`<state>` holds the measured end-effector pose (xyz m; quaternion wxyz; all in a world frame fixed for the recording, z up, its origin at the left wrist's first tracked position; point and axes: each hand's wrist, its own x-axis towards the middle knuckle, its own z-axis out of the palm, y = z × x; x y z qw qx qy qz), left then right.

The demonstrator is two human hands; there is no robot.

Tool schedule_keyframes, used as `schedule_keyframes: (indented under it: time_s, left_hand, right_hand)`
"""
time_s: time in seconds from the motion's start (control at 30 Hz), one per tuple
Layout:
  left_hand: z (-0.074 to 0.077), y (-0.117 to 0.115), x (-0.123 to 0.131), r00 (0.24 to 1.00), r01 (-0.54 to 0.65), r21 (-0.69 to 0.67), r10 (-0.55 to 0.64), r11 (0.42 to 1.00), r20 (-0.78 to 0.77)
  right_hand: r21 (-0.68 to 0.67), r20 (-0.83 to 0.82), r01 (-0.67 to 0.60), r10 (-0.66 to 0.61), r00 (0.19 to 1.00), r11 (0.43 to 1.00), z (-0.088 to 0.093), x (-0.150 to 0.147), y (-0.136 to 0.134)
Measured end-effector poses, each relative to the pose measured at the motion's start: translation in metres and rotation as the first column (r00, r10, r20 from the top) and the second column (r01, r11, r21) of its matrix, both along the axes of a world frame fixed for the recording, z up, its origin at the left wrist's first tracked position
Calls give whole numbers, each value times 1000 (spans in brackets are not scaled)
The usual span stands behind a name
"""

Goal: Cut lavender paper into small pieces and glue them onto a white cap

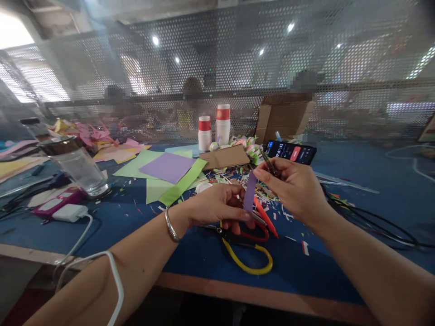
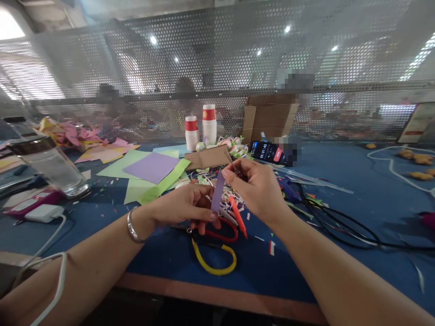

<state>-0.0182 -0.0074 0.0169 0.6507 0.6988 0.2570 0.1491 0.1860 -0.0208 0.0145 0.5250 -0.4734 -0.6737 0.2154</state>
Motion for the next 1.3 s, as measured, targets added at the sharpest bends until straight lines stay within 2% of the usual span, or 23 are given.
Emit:
schedule_keyframes:
  time_s: [0.13,0.33,0.63,0.87,1.03,1.17,1.23,1.3]
  left_hand:
    - [-1,-1,1,999,-23,56,21,998,31]
    - [-4,1,3,999,-33,86,29,996,45]
    - [4,-1,1,999,-39,63,38,997,24]
    - [-1,1,3,993,-94,74,88,993,72]
    - [-3,1,6,985,-142,26,138,990,107]
    - [-4,0,6,989,-108,2,107,994,98]
    - [-6,1,5,993,-82,32,79,996,83]
    - [-8,2,5,993,-106,149,96,983,71]
  right_hand:
    - [-40,-7,24,-24,1000,999,1,1,1]
    - [-122,-137,-59,42,990,991,1,1,3]
    - [-153,-302,-109,59,951,982,0,-3,1]
    - [-184,-376,-118,41,926,976,6,-5,-1]
    - [-209,-345,-147,67,936,967,6,-5,-2]
    - [-190,-301,-152,89,950,970,2,-4,-1]
    - [-177,-281,-152,98,955,972,1,-4,0]
    - [-172,-267,-149,99,959,974,1,-4,-1]
